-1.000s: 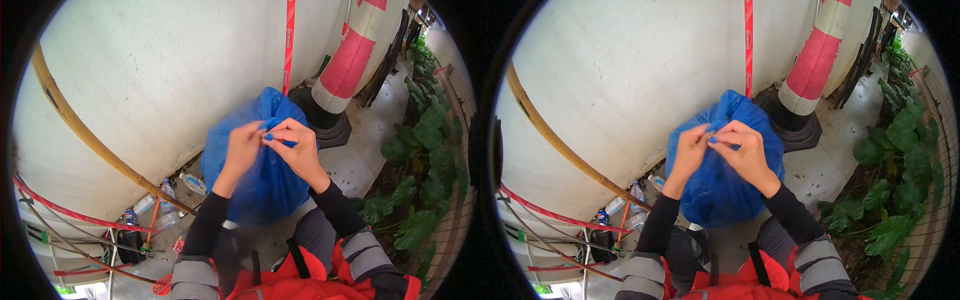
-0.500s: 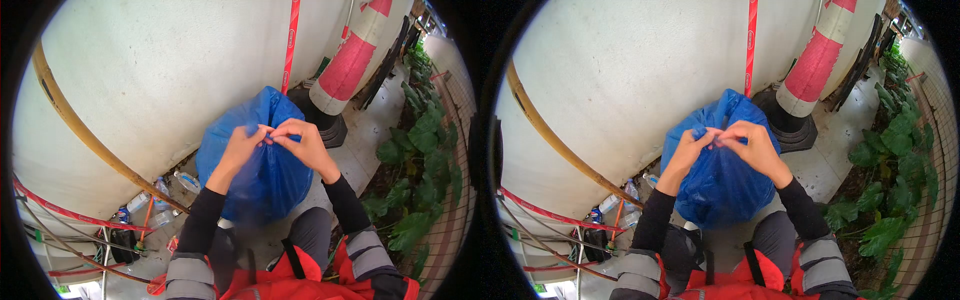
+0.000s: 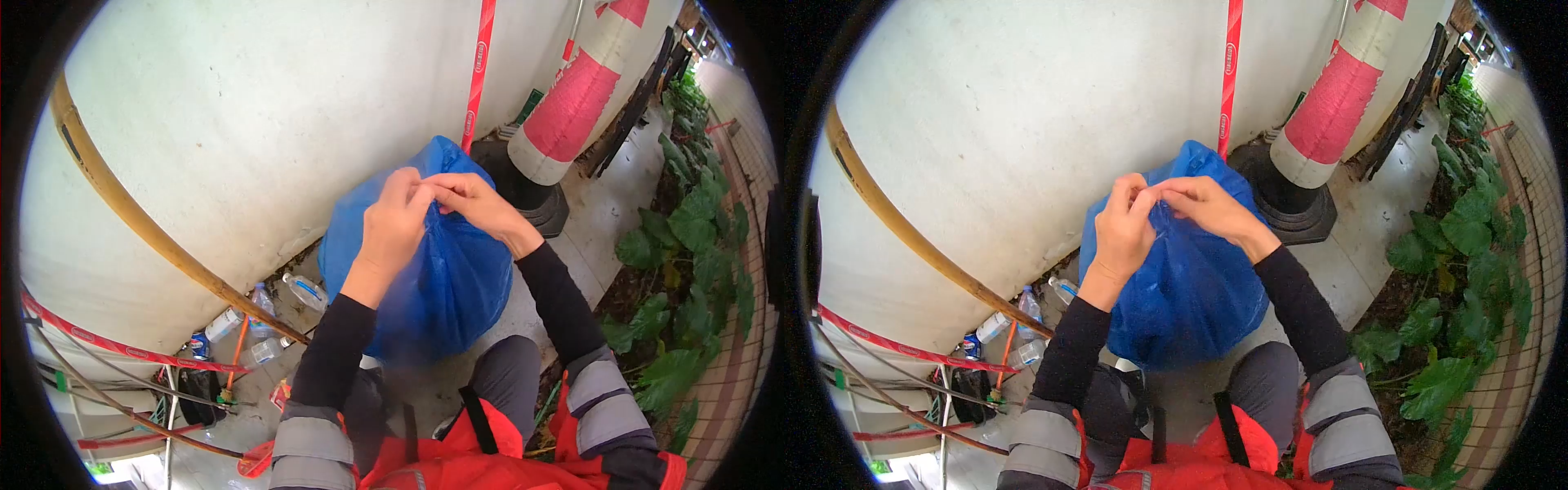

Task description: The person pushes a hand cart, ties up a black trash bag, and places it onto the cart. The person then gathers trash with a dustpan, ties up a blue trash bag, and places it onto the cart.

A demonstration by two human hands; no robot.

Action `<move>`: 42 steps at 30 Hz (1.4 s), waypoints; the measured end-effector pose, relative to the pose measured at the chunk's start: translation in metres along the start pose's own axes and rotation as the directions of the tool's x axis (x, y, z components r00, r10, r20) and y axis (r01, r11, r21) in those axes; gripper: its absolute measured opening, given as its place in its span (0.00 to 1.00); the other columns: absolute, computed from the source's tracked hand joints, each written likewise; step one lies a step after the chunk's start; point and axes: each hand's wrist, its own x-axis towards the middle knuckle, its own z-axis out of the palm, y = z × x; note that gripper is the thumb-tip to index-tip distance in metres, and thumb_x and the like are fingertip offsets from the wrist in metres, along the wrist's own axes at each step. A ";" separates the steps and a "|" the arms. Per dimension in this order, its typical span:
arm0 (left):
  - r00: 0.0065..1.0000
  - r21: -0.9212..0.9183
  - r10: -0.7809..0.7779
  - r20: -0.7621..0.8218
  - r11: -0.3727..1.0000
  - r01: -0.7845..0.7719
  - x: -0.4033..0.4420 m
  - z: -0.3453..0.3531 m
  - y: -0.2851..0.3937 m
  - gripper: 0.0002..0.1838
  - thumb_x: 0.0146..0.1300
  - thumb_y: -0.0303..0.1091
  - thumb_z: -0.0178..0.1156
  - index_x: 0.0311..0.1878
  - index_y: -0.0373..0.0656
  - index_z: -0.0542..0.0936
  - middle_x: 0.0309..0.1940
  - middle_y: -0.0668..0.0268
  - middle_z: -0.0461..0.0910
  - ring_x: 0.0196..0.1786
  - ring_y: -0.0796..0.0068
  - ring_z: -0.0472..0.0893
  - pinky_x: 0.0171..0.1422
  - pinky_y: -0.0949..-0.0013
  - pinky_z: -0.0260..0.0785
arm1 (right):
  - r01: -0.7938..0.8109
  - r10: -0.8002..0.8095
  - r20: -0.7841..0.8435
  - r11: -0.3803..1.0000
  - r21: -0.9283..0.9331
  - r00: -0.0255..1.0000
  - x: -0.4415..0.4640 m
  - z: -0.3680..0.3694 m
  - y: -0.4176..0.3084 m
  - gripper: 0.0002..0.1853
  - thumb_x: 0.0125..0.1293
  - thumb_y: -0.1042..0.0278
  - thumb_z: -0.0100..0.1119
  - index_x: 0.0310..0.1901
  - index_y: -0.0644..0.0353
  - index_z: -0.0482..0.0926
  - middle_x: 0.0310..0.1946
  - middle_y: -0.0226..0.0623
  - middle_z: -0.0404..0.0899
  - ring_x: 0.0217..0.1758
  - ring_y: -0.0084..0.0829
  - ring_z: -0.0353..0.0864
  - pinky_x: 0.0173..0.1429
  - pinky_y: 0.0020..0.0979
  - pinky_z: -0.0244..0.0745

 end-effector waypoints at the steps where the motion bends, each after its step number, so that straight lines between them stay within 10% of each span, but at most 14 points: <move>1: 1.000 0.017 0.009 -0.009 1.000 -0.009 0.000 -0.001 -0.001 0.11 0.36 0.17 0.57 0.26 0.42 0.74 0.33 0.62 0.71 0.33 0.64 0.75 0.30 0.66 0.69 | 0.023 -0.023 -0.018 1.000 -0.011 1.000 -0.001 -0.004 -0.001 0.11 0.66 0.68 0.52 0.45 0.65 0.77 0.35 0.29 0.78 0.39 0.14 0.72 0.43 0.21 0.69; 6: 0.992 0.062 0.050 0.115 0.996 -0.057 -0.002 -0.007 -0.004 0.12 0.35 0.19 0.59 0.27 0.43 0.74 0.28 0.63 0.69 0.31 0.66 0.72 0.32 0.63 0.67 | 0.173 -0.319 -0.188 0.824 -0.539 0.929 -0.004 -0.017 -0.007 0.06 0.58 0.69 0.59 0.34 0.63 0.80 0.30 0.37 0.80 0.38 0.25 0.78 0.41 0.25 0.71; 8: 0.972 0.013 0.051 0.228 0.998 -0.056 -0.010 -0.007 -0.004 0.10 0.35 0.20 0.59 0.25 0.42 0.74 0.25 0.63 0.67 0.31 0.65 0.71 0.32 0.63 0.65 | 0.221 -0.469 -0.056 0.515 -0.828 0.881 -0.002 -0.030 0.000 0.05 0.57 0.71 0.58 0.33 0.63 0.80 0.32 0.41 0.80 0.35 0.34 0.79 0.41 0.31 0.72; 14: 0.893 -0.166 -0.265 0.364 0.925 0.342 -0.037 -0.020 0.032 0.19 0.44 0.28 0.66 0.38 0.41 0.69 0.34 0.57 0.75 0.40 0.52 0.77 0.40 0.59 0.70 | 0.113 -0.169 -0.013 0.712 -0.693 0.986 0.026 -0.049 0.039 0.10 0.60 0.67 0.53 0.33 0.65 0.79 0.33 0.41 0.80 0.39 0.40 0.79 0.45 0.37 0.72; 16: 0.669 -0.053 -0.377 0.641 0.848 0.528 -0.049 -0.022 0.054 0.29 0.45 0.36 0.70 0.46 0.39 0.64 0.38 0.51 0.76 0.42 0.47 0.77 0.43 0.56 0.71 | 0.087 -0.093 0.032 0.682 -0.726 0.995 0.039 -0.053 0.047 0.11 0.60 0.66 0.50 0.34 0.64 0.80 0.33 0.42 0.81 0.40 0.41 0.80 0.45 0.38 0.73; 18: 0.618 -0.002 -0.381 0.688 0.850 0.526 -0.073 -0.019 0.056 0.33 0.46 0.40 0.70 0.49 0.37 0.63 0.38 0.48 0.75 0.40 0.45 0.78 0.41 0.54 0.71 | -0.023 0.283 -0.014 0.029 -0.999 0.959 0.048 -0.047 0.044 0.13 0.59 0.63 0.50 0.35 0.61 0.82 0.36 0.43 0.82 0.41 0.41 0.81 0.44 0.37 0.75; 24: 0.262 0.408 -0.430 0.864 0.903 0.135 -0.112 -0.030 0.031 0.28 0.44 0.45 0.71 0.41 0.34 0.74 0.37 0.51 0.75 0.37 0.53 0.80 0.40 0.59 0.72 | -0.178 0.196 -0.264 -0.367 -0.913 0.944 0.048 -0.083 0.050 0.17 0.48 0.58 0.65 0.39 0.56 0.79 0.35 0.38 0.82 0.40 0.37 0.82 0.40 0.35 0.76; 25: 0.246 0.414 -0.419 0.874 0.907 0.077 -0.098 -0.038 0.035 0.24 0.43 0.45 0.71 0.36 0.36 0.76 0.37 0.52 0.75 0.37 0.56 0.80 0.39 0.61 0.72 | -0.179 0.195 -0.264 -0.367 -0.913 0.945 0.048 -0.087 0.046 0.17 0.48 0.58 0.65 0.39 0.56 0.79 0.35 0.38 0.82 0.40 0.37 0.82 0.40 0.35 0.76; 28: 0.321 0.279 -0.283 0.904 0.958 0.059 -0.083 -0.061 0.032 0.17 0.43 0.42 0.71 0.27 0.40 0.78 0.37 0.56 0.75 0.36 0.59 0.79 0.36 0.63 0.71 | -0.289 -0.512 -0.161 -0.180 -0.940 0.844 0.045 -0.112 0.036 0.19 0.47 0.70 0.64 0.38 0.59 0.66 0.25 0.39 0.78 0.32 0.40 0.82 0.31 0.37 0.76; 33: 0.646 -0.272 -0.008 0.763 0.903 0.332 -0.034 -0.101 0.026 0.12 0.45 0.32 0.69 0.20 0.43 0.73 0.35 0.64 0.73 0.29 0.71 0.75 0.30 0.70 0.66 | -0.557 -0.488 -0.577 0.204 -0.805 0.655 0.020 -0.149 0.016 0.14 0.52 0.66 0.60 0.38 0.62 0.70 0.29 0.45 0.79 0.34 0.43 0.81 0.34 0.36 0.74; 35: 0.750 -0.438 -0.237 0.618 0.688 0.578 -0.024 -0.111 0.023 0.18 0.46 0.21 0.64 0.17 0.43 0.62 0.30 0.68 0.71 0.29 0.83 0.70 0.30 0.76 0.62 | -0.354 -0.733 -0.588 0.479 -0.803 0.341 0.018 -0.179 0.047 0.13 0.59 0.63 0.57 0.41 0.64 0.75 0.33 0.42 0.80 0.34 0.37 0.81 0.37 0.32 0.73; 36: 0.748 -0.436 -0.242 0.618 0.686 0.582 -0.025 -0.114 0.017 0.18 0.46 0.21 0.64 0.17 0.43 0.62 0.30 0.68 0.71 0.29 0.83 0.70 0.30 0.76 0.62 | -0.352 -0.731 -0.588 0.479 -0.804 0.346 0.015 -0.190 0.058 0.13 0.59 0.63 0.57 0.41 0.64 0.75 0.33 0.42 0.80 0.34 0.37 0.81 0.37 0.32 0.73; 38: 0.740 -0.562 -0.471 0.481 0.482 0.672 -0.030 -0.116 0.003 0.20 0.45 0.18 0.63 0.17 0.44 0.59 0.29 0.69 0.70 0.29 0.88 0.66 0.31 0.81 0.59 | 0.306 -0.279 -0.855 0.940 -0.151 0.437 0.010 -0.194 0.061 0.15 0.65 0.61 0.53 0.44 0.65 0.78 0.37 0.37 0.80 0.40 0.30 0.80 0.42 0.28 0.73; 42: 0.811 -0.373 -0.266 0.522 0.783 0.497 -0.039 -0.079 0.042 0.10 0.51 0.29 0.66 0.33 0.40 0.75 0.32 0.65 0.75 0.24 0.80 0.71 0.28 0.76 0.63 | 0.209 -0.431 -0.602 0.890 -0.404 0.672 0.009 -0.176 0.061 0.22 0.63 0.57 0.58 0.52 0.65 0.74 0.42 0.38 0.79 0.48 0.33 0.77 0.52 0.30 0.71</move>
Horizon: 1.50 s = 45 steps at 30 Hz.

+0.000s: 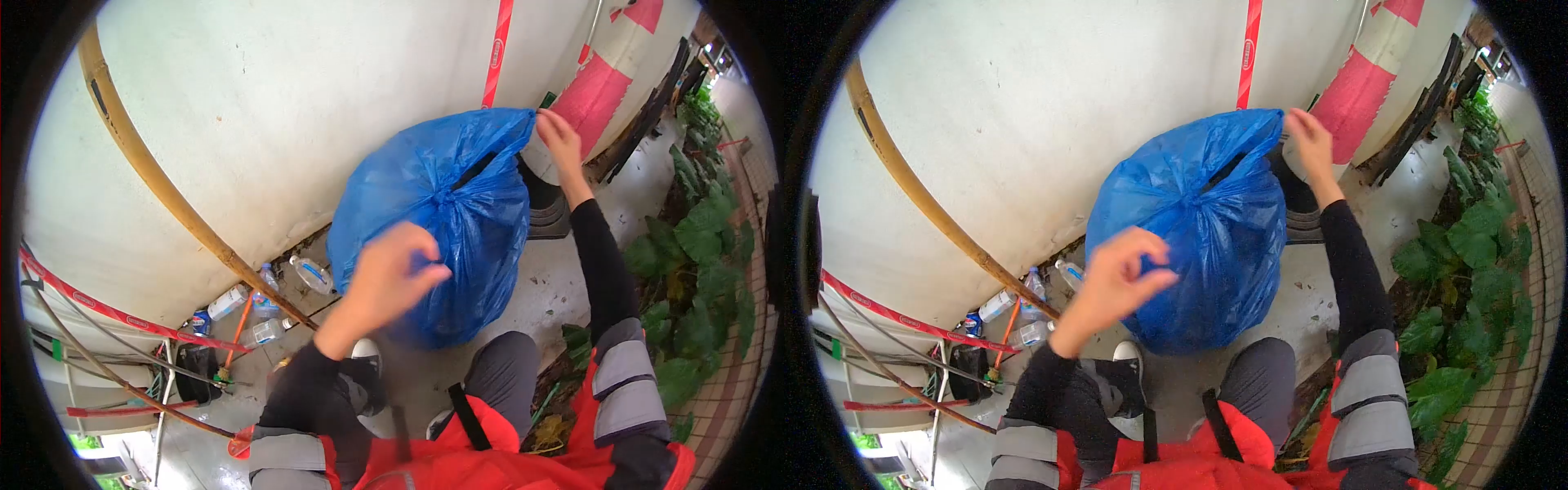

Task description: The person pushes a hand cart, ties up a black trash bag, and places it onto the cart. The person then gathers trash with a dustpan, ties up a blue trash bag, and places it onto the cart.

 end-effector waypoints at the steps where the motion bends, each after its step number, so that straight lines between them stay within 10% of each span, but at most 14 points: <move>1: 0.997 0.243 0.074 0.010 0.967 -0.074 -0.005 0.017 0.003 0.18 0.51 0.34 0.67 0.43 0.39 0.73 0.34 0.62 0.76 0.27 0.73 0.75 0.29 0.72 0.66 | 0.089 -0.085 0.033 0.986 -0.139 0.996 -0.004 0.009 -0.002 0.27 0.59 0.54 0.61 0.54 0.65 0.72 0.43 0.41 0.79 0.48 0.35 0.77 0.52 0.31 0.70; 3: 0.992 0.576 -0.082 0.100 0.817 0.010 -0.015 0.035 0.001 0.38 0.49 0.48 0.66 0.60 0.40 0.65 0.36 0.55 0.77 0.34 0.55 0.80 0.34 0.60 0.71 | 0.157 -0.129 0.103 0.925 -0.345 0.986 -0.012 0.028 -0.014 0.36 0.52 0.50 0.67 0.57 0.65 0.69 0.45 0.47 0.77 0.49 0.39 0.77 0.53 0.33 0.70; 6: 0.942 0.766 -0.336 -0.005 0.604 0.220 -0.020 0.027 -0.014 0.38 0.48 0.48 0.66 0.60 0.39 0.66 0.31 0.56 0.78 0.30 0.56 0.79 0.34 0.61 0.71 | 0.096 -0.095 0.030 0.827 -0.554 0.995 -0.018 0.040 -0.025 0.32 0.51 0.52 0.66 0.53 0.65 0.73 0.41 0.48 0.78 0.44 0.40 0.78 0.49 0.33 0.71; 9: 0.944 0.777 -0.331 0.008 0.596 0.203 -0.020 0.006 -0.027 0.32 0.49 0.49 0.66 0.53 0.38 0.71 0.28 0.56 0.77 0.29 0.55 0.79 0.33 0.60 0.70 | -0.187 0.073 -0.289 0.901 -0.391 0.955 -0.015 0.041 -0.021 0.17 0.57 0.59 0.60 0.42 0.63 0.80 0.29 0.40 0.81 0.33 0.33 0.80 0.40 0.32 0.72; 14: 0.999 0.698 -0.042 0.032 0.716 0.008 -0.025 0.027 -0.036 0.24 0.43 0.39 0.70 0.42 0.39 0.74 0.39 0.56 0.72 0.37 0.56 0.77 0.37 0.58 0.71 | -0.076 -0.021 -0.497 0.982 -0.174 0.868 -0.011 0.022 -0.006 0.14 0.63 0.63 0.55 0.42 0.64 0.81 0.31 0.36 0.82 0.35 0.26 0.79 0.43 0.29 0.71; 22: 0.978 0.740 -0.109 0.180 0.670 -0.062 -0.023 0.058 -0.069 0.10 0.50 0.26 0.57 0.37 0.43 0.72 0.29 0.58 0.74 0.32 0.57 0.78 0.34 0.59 0.72 | -0.110 0.183 -0.190 0.934 0.341 0.965 -0.021 0.027 -0.065 0.20 0.72 0.57 0.42 0.33 0.64 0.77 0.32 0.35 0.79 0.36 0.23 0.75 0.45 0.25 0.68; 25: 0.969 0.554 0.195 -0.154 0.828 -0.078 -0.002 0.023 -0.046 0.04 0.53 0.26 0.57 0.32 0.42 0.72 0.23 0.59 0.74 0.27 0.63 0.77 0.28 0.61 0.67 | -0.134 0.294 -0.202 0.814 0.565 0.934 -0.044 0.023 -0.085 0.19 0.72 0.57 0.41 0.24 0.56 0.67 0.21 0.27 0.66 0.26 0.21 0.65 0.35 0.24 0.61; 27: 0.895 0.164 -0.072 -0.440 0.974 0.159 0.002 -0.017 -0.032 0.08 0.60 0.30 0.57 0.29 0.41 0.68 0.18 0.63 0.70 0.21 0.74 0.72 0.25 0.66 0.61 | -0.147 0.252 -0.055 0.712 0.686 0.966 -0.064 0.025 -0.101 0.19 0.72 0.59 0.42 0.21 0.53 0.60 0.17 0.23 0.54 0.21 0.19 0.53 0.25 0.26 0.53; 29: 0.759 -0.251 -0.274 -0.591 0.956 0.150 0.008 -0.047 -0.039 0.08 0.63 0.29 0.55 0.28 0.44 0.68 0.18 0.78 0.65 0.22 0.89 0.62 0.25 0.80 0.53 | -0.197 0.224 0.052 0.697 0.690 0.973 -0.087 0.042 -0.153 0.20 0.72 0.59 0.42 0.20 0.53 0.59 0.17 0.23 0.54 0.21 0.18 0.52 0.25 0.26 0.52; 34: 0.754 -0.191 -0.171 -0.634 0.980 0.062 0.019 -0.048 -0.041 0.08 0.63 0.28 0.53 0.28 0.43 0.68 0.20 0.78 0.65 0.23 0.90 0.61 0.26 0.82 0.52 | -0.239 0.027 0.303 0.680 0.693 0.953 -0.097 0.048 -0.209 0.19 0.70 0.61 0.45 0.20 0.54 0.60 0.16 0.24 0.55 0.19 0.17 0.51 0.25 0.20 0.49; 36: 0.842 -0.106 -0.102 -0.530 0.993 0.054 0.029 -0.037 -0.039 0.06 0.63 0.27 0.53 0.30 0.41 0.69 0.19 0.78 0.65 0.23 0.90 0.61 0.27 0.82 0.52 | -0.030 -0.007 0.285 0.992 0.125 0.959 -0.099 0.054 -0.216 0.14 0.62 0.62 0.58 0.25 0.60 0.69 0.19 0.27 0.65 0.22 0.20 0.63 0.30 0.21 0.62; 39: 0.909 -0.121 -0.097 -0.406 0.991 0.052 0.038 -0.020 -0.001 0.06 0.59 0.23 0.56 0.35 0.41 0.70 0.18 0.76 0.66 0.22 0.89 0.62 0.26 0.80 0.54 | 0.276 -0.283 0.433 0.958 0.080 0.856 -0.114 0.082 -0.182 0.20 0.48 0.61 0.70 0.39 0.63 0.75 0.31 0.35 0.76 0.34 0.30 0.75 0.43 0.27 0.70; 43: 0.999 0.120 -0.028 -0.018 0.992 0.030 0.037 0.007 0.027 0.24 0.52 0.19 0.60 0.53 0.41 0.69 0.24 0.70 0.72 0.27 0.79 0.71 0.32 0.75 0.64 | 0.043 -0.077 0.641 0.997 0.068 0.763 -0.137 0.100 -0.147 0.25 0.45 0.64 0.70 0.44 0.66 0.75 0.37 0.42 0.80 0.38 0.36 0.77 0.47 0.28 0.69; 45: 0.990 0.151 0.038 -0.139 0.988 -0.017 0.043 0.005 0.015 0.26 0.52 0.23 0.61 0.56 0.40 0.67 0.32 0.66 0.74 0.35 0.75 0.72 0.39 0.72 0.65 | 0.027 -0.133 0.597 0.983 0.183 0.791 -0.133 0.096 -0.138 0.18 0.46 0.71 0.66 0.40 0.69 0.76 0.32 0.41 0.80 0.33 0.31 0.77 0.42 0.28 0.69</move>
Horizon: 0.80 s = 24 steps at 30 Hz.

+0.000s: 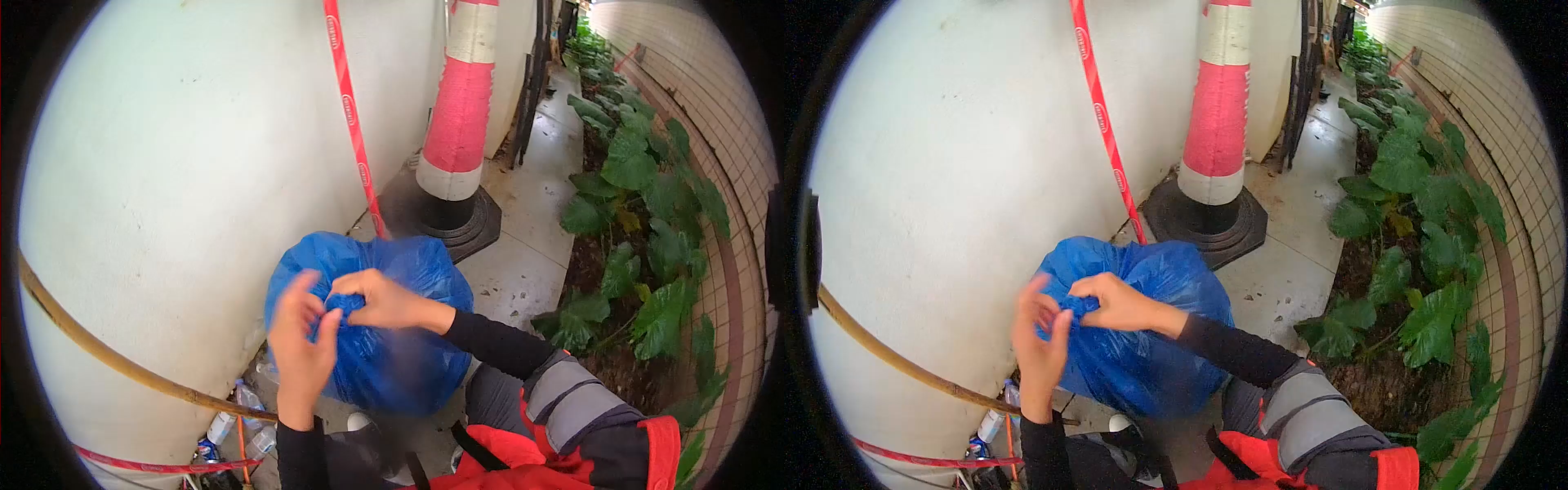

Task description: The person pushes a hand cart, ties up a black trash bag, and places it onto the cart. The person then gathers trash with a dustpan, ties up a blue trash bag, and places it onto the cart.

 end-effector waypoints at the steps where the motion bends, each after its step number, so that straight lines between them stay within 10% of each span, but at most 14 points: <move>1: 0.990 0.035 0.028 -0.136 0.999 -0.023 0.001 -0.001 -0.006 0.30 0.51 0.26 0.62 0.59 0.38 0.66 0.41 0.62 0.75 0.43 0.70 0.73 0.47 0.69 0.65 | -0.004 0.004 -0.013 1.000 -0.002 1.000 -0.003 -0.004 0.000 0.18 0.46 0.71 0.66 0.40 0.69 0.76 0.32 0.41 0.80 0.33 0.31 0.77 0.42 0.28 0.69; 2: 0.994 -0.098 0.053 -0.093 0.993 -0.062 0.004 -0.004 -0.017 0.37 0.53 0.34 0.62 0.64 0.35 0.59 0.57 0.55 0.66 0.60 0.61 0.65 0.64 0.61 0.55 | -0.051 0.054 -0.042 0.996 0.070 0.998 -0.004 -0.011 -0.001 0.15 0.46 0.73 0.63 0.37 0.69 0.76 0.29 0.39 0.79 0.32 0.27 0.76 0.40 0.27 0.69; 6: 0.947 0.023 0.059 0.317 0.997 -0.070 -0.018 0.048 -0.047 0.39 0.57 0.37 0.57 0.67 0.32 0.51 0.65 0.46 0.56 0.70 0.52 0.54 0.72 0.59 0.42 | -0.237 0.303 -0.160 0.912 0.336 0.940 -0.009 -0.007 0.005 0.07 0.47 0.77 0.59 0.31 0.66 0.77 0.25 0.30 0.77 0.31 0.17 0.71 0.38 0.25 0.68; 9: 0.855 -0.248 -0.379 0.354 0.844 0.476 -0.006 0.061 -0.050 0.22 0.65 0.34 0.48 0.57 0.28 0.65 0.57 0.48 0.66 0.59 0.54 0.67 0.65 0.61 0.55 | -0.211 0.350 -0.288 0.883 0.420 0.892 -0.014 0.005 0.010 0.12 0.49 0.73 0.62 0.38 0.66 0.77 0.32 0.33 0.77 0.35 0.19 0.71 0.45 0.24 0.67; 11: 0.848 -0.449 -0.529 -0.018 0.763 0.466 -0.009 0.076 -0.080 0.16 0.67 0.34 0.45 0.49 0.30 0.71 0.45 0.55 0.74 0.48 0.60 0.73 0.55 0.62 0.63 | -0.038 0.151 -0.465 0.969 0.245 0.872 -0.015 0.013 0.014 0.14 0.60 0.73 0.57 0.47 0.65 0.74 0.39 0.30 0.73 0.39 0.16 0.69 0.45 0.22 0.66; 12: 0.781 -0.799 -0.624 0.001 0.469 0.376 -0.008 0.080 -0.075 0.15 0.67 0.35 0.46 0.48 0.32 0.72 0.36 0.61 0.75 0.41 0.67 0.74 0.50 0.67 0.65 | -0.039 0.151 -0.469 0.970 0.241 0.870 -0.019 0.012 0.012 0.14 0.60 0.73 0.57 0.47 0.65 0.74 0.39 0.30 0.73 0.39 0.16 0.69 0.45 0.22 0.66; 15: 0.864 -0.881 -0.459 0.206 0.297 0.369 -0.009 0.067 -0.111 0.14 0.67 0.35 0.47 0.47 0.34 0.72 0.34 0.64 0.72 0.40 0.72 0.72 0.48 0.70 0.65 | -0.167 0.364 -0.534 0.909 0.381 0.763 -0.028 0.007 -0.004 0.14 0.66 0.72 0.49 0.52 0.64 0.72 0.40 0.33 0.72 0.43 0.22 0.70 0.51 0.28 0.66; 17: 0.779 -0.716 -0.596 0.194 0.457 0.528 -0.007 0.078 -0.095 0.16 0.68 0.36 0.46 0.50 0.32 0.70 0.37 0.66 0.70 0.42 0.75 0.70 0.49 0.71 0.65 | -0.097 0.143 -0.259 0.978 0.183 0.955 -0.032 0.011 -0.009 0.14 0.64 0.74 0.45 0.50 0.66 0.72 0.40 0.38 0.73 0.46 0.28 0.72 0.53 0.29 0.66; 19: 0.942 -0.560 -0.246 0.227 0.759 0.333 -0.018 0.090 -0.098 0.20 0.69 0.37 0.44 0.57 0.31 0.65 0.42 0.64 0.70 0.43 0.77 0.69 0.49 0.71 0.65 | -0.052 0.081 -0.242 0.991 0.121 0.967 -0.029 0.017 -0.006 0.14 0.68 0.68 0.43 0.51 0.65 0.72 0.40 0.37 0.73 0.45 0.29 0.72 0.53 0.30 0.66; 22: 0.809 -0.498 -0.329 0.487 0.656 0.567 -0.006 0.071 -0.084 0.31 0.59 0.30 0.46 0.67 0.36 0.55 0.57 0.64 0.65 0.62 0.72 0.63 0.66 0.71 0.52 | -0.001 0.118 -0.316 0.938 0.345 0.941 -0.015 0.008 0.000 0.18 0.72 0.61 0.39 0.52 0.64 0.71 0.45 0.38 0.74 0.51 0.30 0.73 0.58 0.30 0.65; 24: 0.863 -0.531 -0.202 0.464 0.716 0.453 -0.009 0.067 -0.070 0.31 0.55 0.28 0.50 0.64 0.34 0.56 0.60 0.61 0.61 0.64 0.69 0.61 0.67 0.66 0.53 | -0.101 0.190 -0.210 0.923 0.372 0.959 -0.008 0.008 0.000 0.19 0.72 0.59 0.39 0.54 0.64 0.70 0.53 0.41 0.73 0.59 0.31 0.70 0.62 0.33 0.62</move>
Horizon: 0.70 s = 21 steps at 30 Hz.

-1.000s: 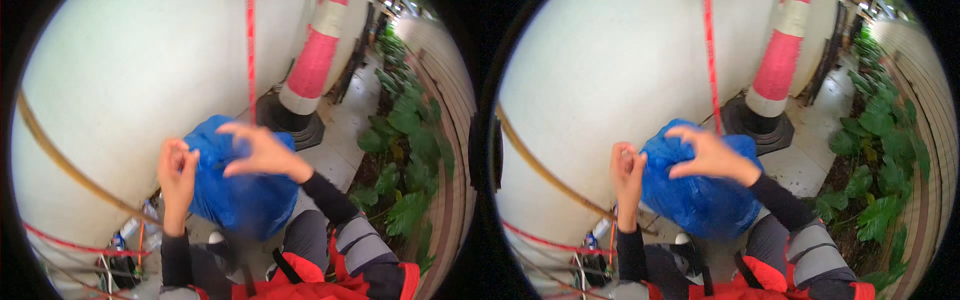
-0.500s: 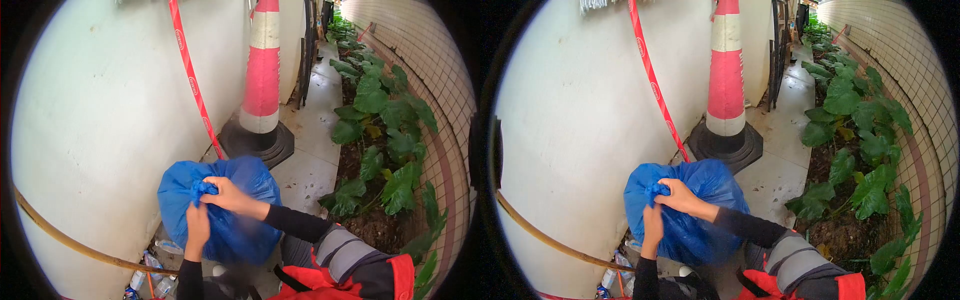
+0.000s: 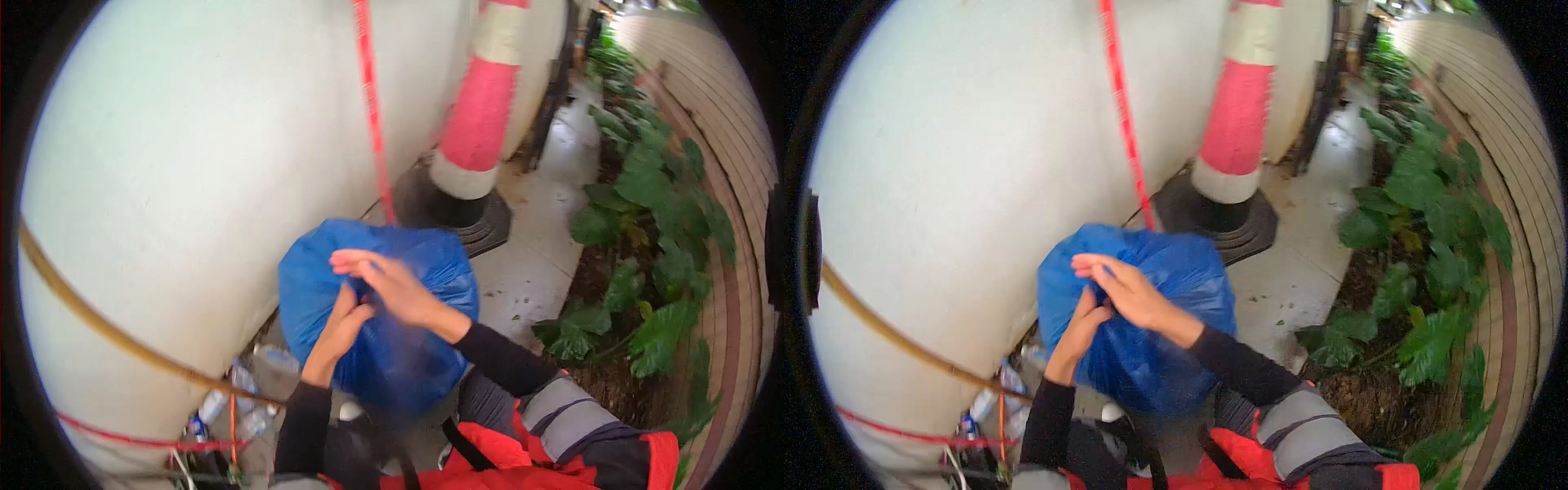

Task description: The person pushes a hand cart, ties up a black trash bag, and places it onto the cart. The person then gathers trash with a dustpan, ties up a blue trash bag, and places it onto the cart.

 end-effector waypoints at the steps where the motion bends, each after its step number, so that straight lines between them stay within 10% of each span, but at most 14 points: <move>1: 0.995 -0.024 0.094 -0.018 0.995 -0.095 0.001 0.007 0.005 0.27 0.54 0.29 0.54 0.59 0.36 0.63 0.56 0.60 0.66 0.60 0.68 0.65 0.63 0.66 0.57 | 0.008 -0.004 0.047 0.998 -0.070 0.999 -0.001 0.005 -0.002 0.19 0.71 0.60 0.39 0.55 0.64 0.70 0.55 0.41 0.72 0.61 0.33 0.69 0.65 0.37 0.60; 2: 1.000 0.177 0.003 -0.014 0.984 0.000 0.001 0.006 0.001 0.21 0.54 0.31 0.57 0.53 0.38 0.70 0.52 0.58 0.71 0.57 0.62 0.68 0.58 0.64 0.61 | -0.007 0.011 0.096 0.999 -0.040 0.995 -0.008 0.013 -0.002 0.19 0.71 0.60 0.39 0.55 0.64 0.70 0.55 0.41 0.72 0.61 0.33 0.69 0.65 0.37 0.60; 3: 0.998 0.176 -0.014 -0.061 0.984 0.024 -0.004 0.004 -0.012 0.21 0.54 0.31 0.57 0.53 0.38 0.70 0.52 0.58 0.71 0.57 0.62 0.68 0.58 0.64 0.61 | 0.200 -0.106 0.203 0.825 -0.529 0.973 -0.013 0.019 -0.004 0.19 0.69 0.61 0.44 0.55 0.64 0.71 0.55 0.42 0.72 0.61 0.36 0.69 0.66 0.41 0.58; 4: 0.969 0.452 0.238 -0.070 0.873 -0.182 -0.005 0.001 -0.023 0.18 0.54 0.32 0.57 0.49 0.38 0.72 0.51 0.56 0.72 0.56 0.58 0.69 0.57 0.62 0.62 | 0.393 -0.170 0.354 0.385 -0.835 0.919 -0.015 0.023 -0.007 0.19 0.66 0.63 0.48 0.54 0.64 0.71 0.55 0.42 0.72 0.61 0.39 0.69 0.67 0.45 0.56; 9: 0.796 0.862 0.605 0.022 0.392 -0.322 0.004 0.002 -0.025 0.18 0.54 0.34 0.59 0.47 0.37 0.73 0.45 0.48 0.76 0.47 0.49 0.75 0.45 0.56 0.68 | 0.421 -0.091 0.412 0.257 -0.870 0.907 -0.007 0.018 -0.038 0.19 0.61 0.63 0.53 0.53 0.60 0.74 0.54 0.44 0.73 0.59 0.41 0.70 0.64 0.46 0.58; 11: 0.882 0.536 0.427 -0.201 0.801 -0.266 0.006 0.002 -0.003 0.14 0.56 0.35 0.58 0.42 0.35 0.75 0.33 0.46 0.78 0.35 0.48 0.78 0.37 0.56 0.69 | 0.283 -0.109 0.263 0.472 -0.835 0.959 0.007 0.006 -0.052 0.19 0.61 0.61 0.54 0.51 0.60 0.75 0.52 0.44 0.74 0.57 0.41 0.71 0.61 0.40 0.62; 15: 0.855 0.480 0.343 -0.390 0.868 -0.129 0.005 0.004 -0.003 0.15 0.63 0.39 0.54 0.40 0.36 0.79 0.27 0.47 0.78 0.29 0.50 0.79 0.32 0.59 0.69 | 0.212 -0.135 0.164 0.704 -0.678 0.977 0.024 -0.027 -0.019 0.15 0.62 0.63 0.56 0.45 0.64 0.79 0.44 0.44 0.78 0.46 0.37 0.77 0.48 0.30 0.70; 17: 0.885 0.411 0.199 -0.421 0.912 -0.009 0.001 0.002 0.014 0.17 0.65 0.42 0.52 0.43 0.36 0.79 0.25 0.48 0.79 0.27 0.57 0.80 0.32 0.63 0.69 | -0.081 0.171 0.139 0.864 -0.497 0.975 0.026 -0.033 -0.019 0.11 0.57 0.67 0.60 0.39 0.64 0.81 0.34 0.43 0.80 0.34 0.38 0.79 0.38 0.31 0.72; 21: 0.944 -0.286 -0.246 -0.220 0.941 0.179 0.000 -0.019 0.020 0.14 0.64 0.38 0.53 0.42 0.36 0.80 0.25 0.60 0.79 0.26 0.72 0.76 0.33 0.71 0.67 | 0.202 -0.244 0.038 0.696 -0.690 0.969 0.006 -0.010 -0.037 0.06 0.50 0.77 0.63 0.32 0.66 0.81 0.28 0.39 0.79 0.31 0.33 0.79 0.34 0.26 0.71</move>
